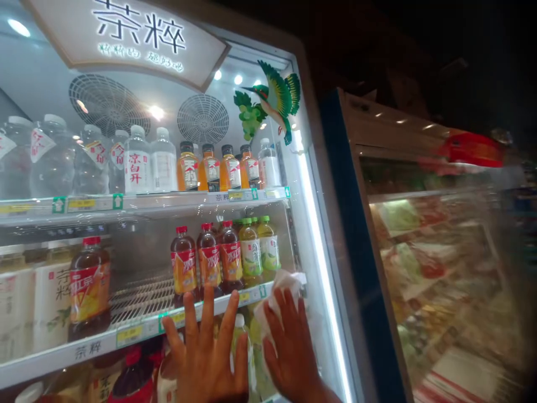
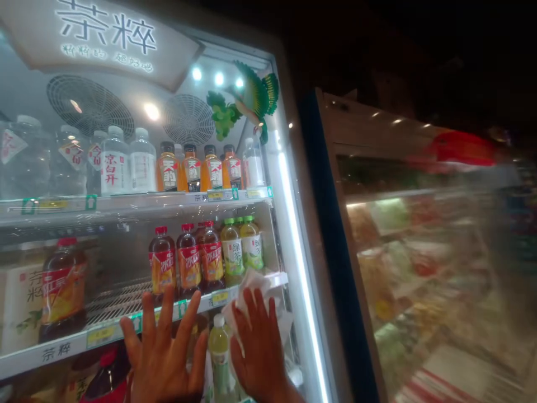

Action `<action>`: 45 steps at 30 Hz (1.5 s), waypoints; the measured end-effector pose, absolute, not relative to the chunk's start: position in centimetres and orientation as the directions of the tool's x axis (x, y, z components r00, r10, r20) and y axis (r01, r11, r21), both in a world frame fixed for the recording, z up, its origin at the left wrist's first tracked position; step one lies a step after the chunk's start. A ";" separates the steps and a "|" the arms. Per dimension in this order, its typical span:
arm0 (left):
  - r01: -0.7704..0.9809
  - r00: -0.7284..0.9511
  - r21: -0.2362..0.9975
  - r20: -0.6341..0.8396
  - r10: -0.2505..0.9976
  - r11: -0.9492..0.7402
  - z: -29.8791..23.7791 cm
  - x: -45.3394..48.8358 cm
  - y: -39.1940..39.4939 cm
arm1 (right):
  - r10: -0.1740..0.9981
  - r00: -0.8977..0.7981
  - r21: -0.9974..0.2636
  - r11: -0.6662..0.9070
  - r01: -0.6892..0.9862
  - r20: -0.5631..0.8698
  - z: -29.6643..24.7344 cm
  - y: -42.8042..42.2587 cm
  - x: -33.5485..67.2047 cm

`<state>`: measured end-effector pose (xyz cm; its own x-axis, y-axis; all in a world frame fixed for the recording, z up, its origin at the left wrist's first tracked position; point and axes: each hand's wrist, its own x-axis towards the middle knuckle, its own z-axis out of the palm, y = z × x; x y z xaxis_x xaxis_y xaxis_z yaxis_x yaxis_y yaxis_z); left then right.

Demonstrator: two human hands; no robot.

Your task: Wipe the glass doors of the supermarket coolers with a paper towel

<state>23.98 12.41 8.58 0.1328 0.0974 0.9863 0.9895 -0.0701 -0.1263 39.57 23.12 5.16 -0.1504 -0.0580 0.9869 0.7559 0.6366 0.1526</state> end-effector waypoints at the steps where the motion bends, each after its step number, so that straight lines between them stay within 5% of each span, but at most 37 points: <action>1: 0.989 0.138 -0.131 0.984 0.112 -0.063 8.7 24.3 12.6 | -0.077 -0.183 0.190 0.631 0.752 0.980 4.8 23.3 40.0; 8: 0.991 0.127 -0.118 0.978 0.163 -0.067 8.7 25.5 13.3 | 0.013 0.080 -0.070 0.638 0.767 0.997 8.9 26.0 42.7; 13: 0.991 0.131 -0.130 0.977 0.166 -0.019 8.4 23.7 12.2 | -0.010 -0.081 0.066 0.679 0.731 0.997 6.5 23.5 39.4; 20: 0.991 0.091 -0.106 0.980 0.177 0.081 8.3 18.3 9.3 | -0.029 -0.040 0.049 0.700 0.712 0.999 10.4 20.9 34.0; 25: 0.986 0.096 -0.117 0.981 0.168 0.116 8.0 13.6 6.7 | -0.097 -0.188 0.200 0.711 0.674 0.977 9.4 17.1 27.9; 30: 0.981 0.063 -0.089 0.986 0.151 0.175 9.5 7.8 3.1 | -0.055 -0.088 0.100 0.736 0.670 0.995 11.7 13.7 21.7; 36: 0.972 0.068 -0.105 0.982 0.177 0.209 9.9 -0.1 -1.3 | -0.085 -0.179 0.181 0.753 0.633 0.980 10.9 8.9 13.8; 40: 0.984 0.035 -0.063 0.986 0.164 0.168 10.2 -3.9 -3.8 | -0.026 -0.087 0.076 0.754 0.653 0.996 13.2 6.5 8.7; 45: 0.994 0.006 -0.027 0.982 0.189 0.108 9.6 -6.1 -6.0 | -0.034 -0.156 0.127 0.759 0.638 0.987 9.4 4.0 5.2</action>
